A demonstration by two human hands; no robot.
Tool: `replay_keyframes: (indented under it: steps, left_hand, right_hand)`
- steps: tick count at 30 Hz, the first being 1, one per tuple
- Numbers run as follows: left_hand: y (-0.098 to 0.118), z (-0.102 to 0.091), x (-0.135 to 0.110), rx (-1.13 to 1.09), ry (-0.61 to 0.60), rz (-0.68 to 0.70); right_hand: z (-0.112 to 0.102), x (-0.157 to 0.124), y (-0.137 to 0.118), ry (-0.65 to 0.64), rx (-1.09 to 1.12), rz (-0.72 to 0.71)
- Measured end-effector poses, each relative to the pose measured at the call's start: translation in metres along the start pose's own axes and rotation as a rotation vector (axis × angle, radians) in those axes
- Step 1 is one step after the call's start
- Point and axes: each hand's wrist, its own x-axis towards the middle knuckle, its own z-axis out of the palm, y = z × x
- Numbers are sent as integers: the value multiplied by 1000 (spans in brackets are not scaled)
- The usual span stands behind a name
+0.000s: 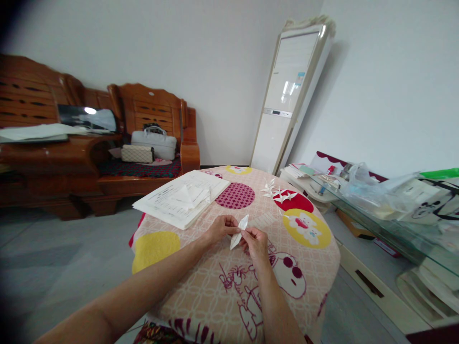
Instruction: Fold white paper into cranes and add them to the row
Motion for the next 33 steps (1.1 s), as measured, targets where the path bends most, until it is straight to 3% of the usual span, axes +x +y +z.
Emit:
replay_keyframes:
  steps: [11,24,33]
  left_hand:
    - [0,2,-6,-163,-7,-104]
    - [-3,1,-7,-142,-21,-195]
    - [-7,-1,-4,197,-2,-44]
  right_hand:
    - [2,-1,-4,-16,-32,12]
    - [-2,2,5,9,-125,-14]
    - [-1,0,1,34,-158,-13]
